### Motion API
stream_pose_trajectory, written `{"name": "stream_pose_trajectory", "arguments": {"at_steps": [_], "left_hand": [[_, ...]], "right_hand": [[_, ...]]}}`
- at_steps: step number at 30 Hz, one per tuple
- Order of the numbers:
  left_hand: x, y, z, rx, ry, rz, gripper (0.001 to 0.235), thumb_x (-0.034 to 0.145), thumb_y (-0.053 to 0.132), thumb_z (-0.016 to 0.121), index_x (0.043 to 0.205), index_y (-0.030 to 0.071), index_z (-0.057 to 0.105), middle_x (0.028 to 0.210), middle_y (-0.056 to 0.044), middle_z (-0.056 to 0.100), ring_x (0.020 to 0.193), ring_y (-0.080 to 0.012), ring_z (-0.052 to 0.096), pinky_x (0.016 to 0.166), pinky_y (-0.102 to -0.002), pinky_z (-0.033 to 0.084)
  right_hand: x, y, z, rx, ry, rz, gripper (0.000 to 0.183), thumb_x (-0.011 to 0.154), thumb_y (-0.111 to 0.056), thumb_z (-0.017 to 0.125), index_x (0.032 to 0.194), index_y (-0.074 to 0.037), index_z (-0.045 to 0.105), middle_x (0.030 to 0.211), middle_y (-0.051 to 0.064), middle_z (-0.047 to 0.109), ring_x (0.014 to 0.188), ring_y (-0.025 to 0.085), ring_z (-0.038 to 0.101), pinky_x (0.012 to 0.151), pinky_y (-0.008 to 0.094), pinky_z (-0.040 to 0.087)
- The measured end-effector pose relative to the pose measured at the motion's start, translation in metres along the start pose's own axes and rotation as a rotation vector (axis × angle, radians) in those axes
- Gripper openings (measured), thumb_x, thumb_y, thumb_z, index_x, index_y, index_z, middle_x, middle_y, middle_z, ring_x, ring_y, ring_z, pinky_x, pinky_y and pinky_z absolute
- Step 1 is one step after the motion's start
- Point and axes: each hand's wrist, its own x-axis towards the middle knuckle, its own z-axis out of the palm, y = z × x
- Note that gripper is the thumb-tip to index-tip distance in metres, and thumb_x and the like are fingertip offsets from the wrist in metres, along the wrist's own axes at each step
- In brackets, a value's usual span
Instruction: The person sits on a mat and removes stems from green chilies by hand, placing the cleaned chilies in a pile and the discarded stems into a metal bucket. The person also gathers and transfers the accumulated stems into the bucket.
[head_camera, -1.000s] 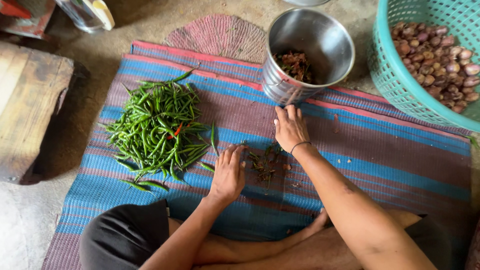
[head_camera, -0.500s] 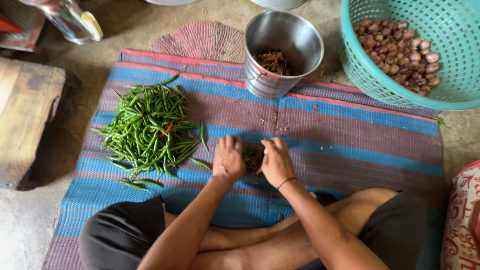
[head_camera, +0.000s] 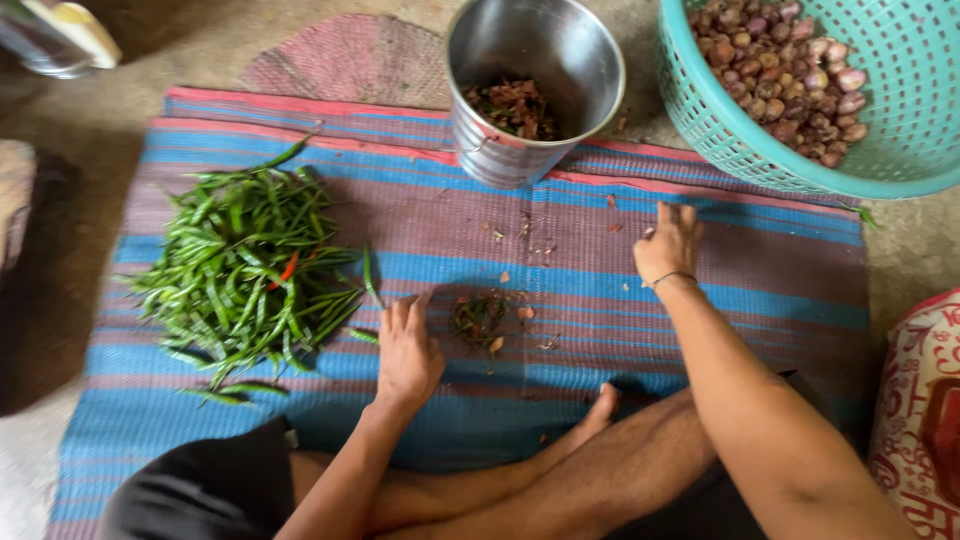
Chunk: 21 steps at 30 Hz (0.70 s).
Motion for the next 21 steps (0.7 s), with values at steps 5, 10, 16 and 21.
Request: {"name": "stream_pose_trajectory", "arguments": {"at_steps": [5,10,16,21], "left_hand": [[0.007,0.003,0.002,0.022,-0.016,0.035,0.067,0.073,-0.007,0.055,0.139,-0.005,0.048,0.13,-0.026,0.052,0.118,-0.0449,0.048,0.108,-0.056,0.037],[0.008,0.016,0.005,-0.115,-0.154,0.067,0.071,0.073,-0.009,0.051,0.143,-0.005,0.044,0.134,-0.027,0.049,0.121,-0.0457,0.049,0.108,-0.053,0.041],[0.005,0.024,-0.006,-0.309,-0.179,0.195,0.073,0.074,-0.013,0.046,0.146,-0.002,0.043,0.143,-0.029,0.046,0.128,-0.0496,0.05,0.106,-0.05,0.047],[-0.01,0.019,-0.012,-0.292,-0.115,0.201,0.07,0.079,-0.011,0.049,0.147,0.004,0.047,0.141,-0.027,0.049,0.127,-0.0492,0.052,0.107,-0.049,0.048]], "right_hand": [[0.008,-0.051,0.01,-0.125,-0.16,0.05,0.056,0.086,-0.014,0.068,0.14,-0.004,0.057,0.135,0.022,0.048,0.118,0.042,0.046,0.102,0.051,0.043],[-0.02,-0.134,-0.009,-0.06,-0.41,-0.02,0.07,0.082,-0.004,0.066,0.15,-0.002,0.046,0.127,0.021,0.05,0.114,0.036,0.046,0.1,0.045,0.046],[-0.075,-0.181,-0.027,0.012,-0.514,-0.215,0.048,0.083,0.003,0.062,0.131,0.008,0.057,0.125,0.02,0.054,0.114,0.033,0.051,0.104,0.04,0.047],[-0.116,-0.163,-0.018,0.534,-0.389,-0.222,0.041,0.084,0.006,0.055,0.122,-0.002,0.068,0.115,0.019,0.064,0.105,0.034,0.065,0.092,0.041,0.053]]}}
